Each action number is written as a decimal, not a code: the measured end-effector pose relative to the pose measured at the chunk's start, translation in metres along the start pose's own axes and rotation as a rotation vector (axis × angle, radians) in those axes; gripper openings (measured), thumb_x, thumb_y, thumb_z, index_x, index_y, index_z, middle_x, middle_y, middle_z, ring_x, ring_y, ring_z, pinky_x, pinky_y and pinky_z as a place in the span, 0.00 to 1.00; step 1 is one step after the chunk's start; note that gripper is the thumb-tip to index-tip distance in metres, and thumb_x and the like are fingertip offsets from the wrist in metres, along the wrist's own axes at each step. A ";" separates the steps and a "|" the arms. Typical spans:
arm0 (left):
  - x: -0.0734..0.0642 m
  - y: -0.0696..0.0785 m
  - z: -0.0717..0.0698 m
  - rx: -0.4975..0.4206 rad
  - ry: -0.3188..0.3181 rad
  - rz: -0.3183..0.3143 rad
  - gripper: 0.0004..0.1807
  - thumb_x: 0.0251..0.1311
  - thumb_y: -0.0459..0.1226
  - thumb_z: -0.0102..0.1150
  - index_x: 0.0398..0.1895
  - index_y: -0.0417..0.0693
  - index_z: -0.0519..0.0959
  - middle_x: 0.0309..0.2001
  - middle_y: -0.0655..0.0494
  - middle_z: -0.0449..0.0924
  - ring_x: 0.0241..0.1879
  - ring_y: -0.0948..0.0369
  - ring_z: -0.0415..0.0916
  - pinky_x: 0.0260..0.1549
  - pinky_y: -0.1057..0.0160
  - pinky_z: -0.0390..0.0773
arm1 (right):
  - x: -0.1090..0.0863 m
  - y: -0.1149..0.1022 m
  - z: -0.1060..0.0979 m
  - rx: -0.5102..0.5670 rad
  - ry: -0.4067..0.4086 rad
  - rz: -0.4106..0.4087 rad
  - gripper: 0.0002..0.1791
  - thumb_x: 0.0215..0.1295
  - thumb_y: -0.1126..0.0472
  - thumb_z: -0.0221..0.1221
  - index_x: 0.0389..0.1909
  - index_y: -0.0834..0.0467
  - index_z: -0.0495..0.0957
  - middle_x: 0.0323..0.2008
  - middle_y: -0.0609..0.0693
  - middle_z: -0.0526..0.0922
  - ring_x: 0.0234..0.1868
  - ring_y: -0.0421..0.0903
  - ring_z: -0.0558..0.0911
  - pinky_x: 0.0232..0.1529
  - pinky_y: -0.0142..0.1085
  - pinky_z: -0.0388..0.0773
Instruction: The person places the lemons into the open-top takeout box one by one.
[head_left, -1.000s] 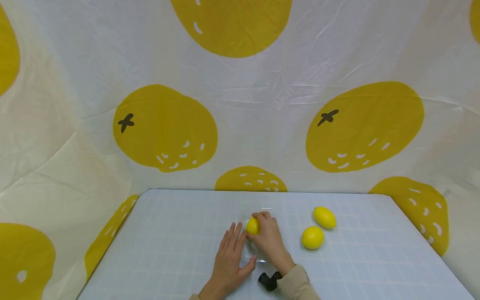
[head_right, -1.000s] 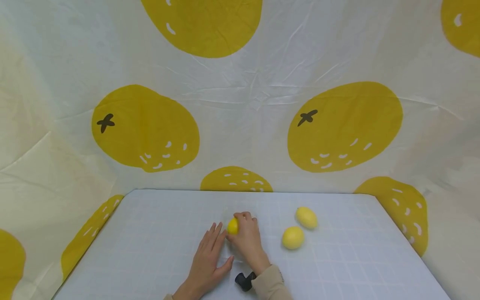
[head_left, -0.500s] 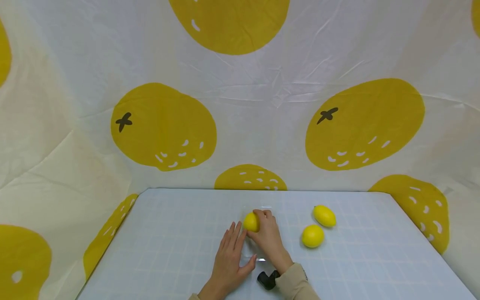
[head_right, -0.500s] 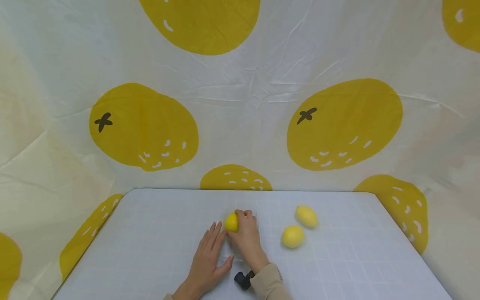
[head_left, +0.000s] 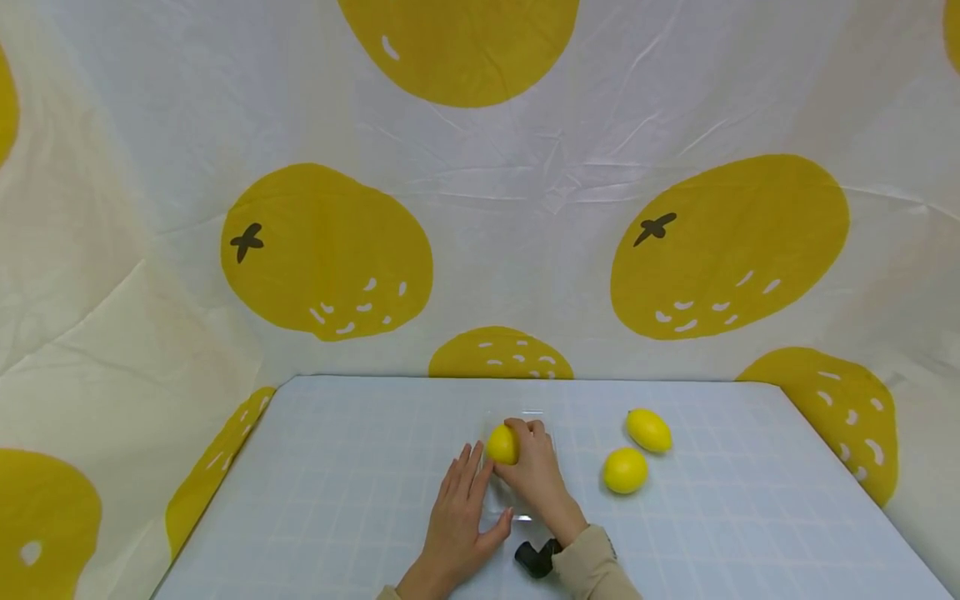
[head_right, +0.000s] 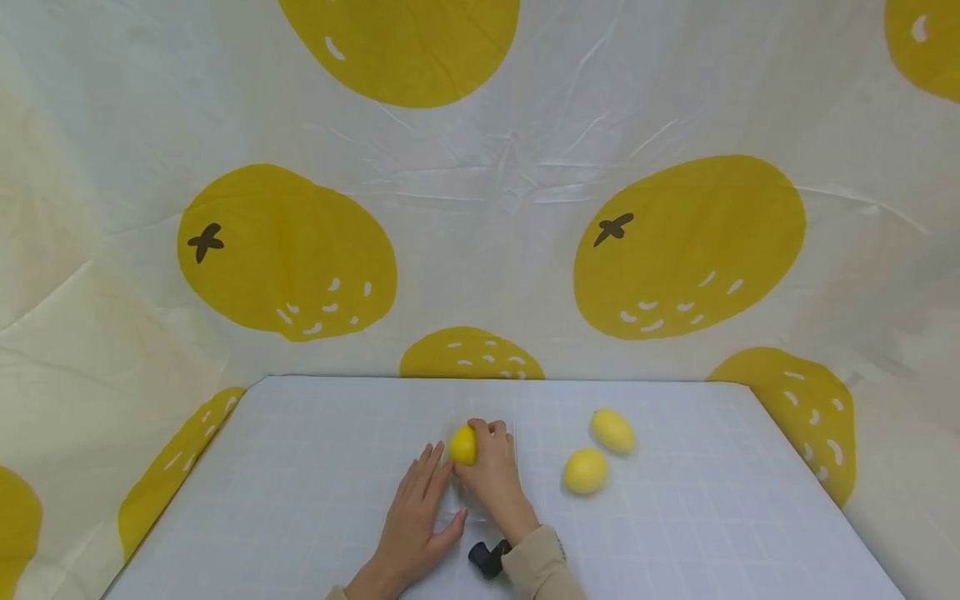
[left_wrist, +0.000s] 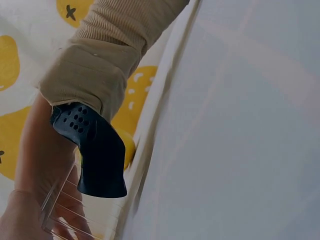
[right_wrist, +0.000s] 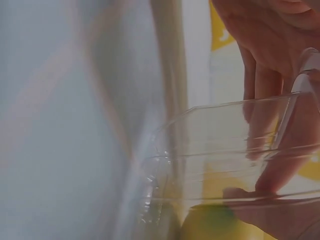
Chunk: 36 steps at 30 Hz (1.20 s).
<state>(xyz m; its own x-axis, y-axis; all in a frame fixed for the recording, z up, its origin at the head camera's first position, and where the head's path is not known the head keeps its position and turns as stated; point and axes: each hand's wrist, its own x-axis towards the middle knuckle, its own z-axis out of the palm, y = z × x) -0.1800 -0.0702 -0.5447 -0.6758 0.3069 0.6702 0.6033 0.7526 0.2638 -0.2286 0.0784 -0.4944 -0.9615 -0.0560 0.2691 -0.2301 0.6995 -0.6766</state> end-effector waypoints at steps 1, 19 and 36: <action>0.000 0.000 0.000 -0.002 -0.001 0.000 0.34 0.62 0.55 0.57 0.63 0.42 0.73 0.71 0.41 0.64 0.70 0.44 0.61 0.69 0.48 0.58 | 0.000 0.000 0.000 0.003 0.004 0.003 0.34 0.46 0.62 0.75 0.57 0.62 0.75 0.48 0.61 0.73 0.46 0.57 0.74 0.49 0.54 0.77; -0.001 0.000 0.000 -0.056 -0.077 -0.056 0.38 0.60 0.52 0.60 0.70 0.43 0.67 0.74 0.44 0.58 0.72 0.49 0.59 0.65 0.43 0.65 | 0.003 0.003 0.004 0.025 0.082 -0.005 0.32 0.47 0.62 0.76 0.52 0.66 0.74 0.43 0.59 0.67 0.41 0.55 0.75 0.48 0.51 0.79; 0.000 0.003 -0.002 -0.029 -0.047 -0.039 0.35 0.58 0.52 0.62 0.64 0.40 0.72 0.73 0.42 0.61 0.70 0.47 0.61 0.63 0.43 0.67 | -0.002 -0.003 -0.016 -0.004 0.069 -0.034 0.22 0.58 0.59 0.70 0.51 0.65 0.80 0.39 0.55 0.73 0.38 0.49 0.76 0.41 0.43 0.79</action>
<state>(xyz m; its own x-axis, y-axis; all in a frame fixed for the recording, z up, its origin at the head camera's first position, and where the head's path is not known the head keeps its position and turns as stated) -0.1774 -0.0696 -0.5424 -0.7177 0.3057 0.6257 0.5881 0.7472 0.3096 -0.2236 0.0878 -0.4825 -0.9404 -0.0305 0.3386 -0.2615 0.7010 -0.6634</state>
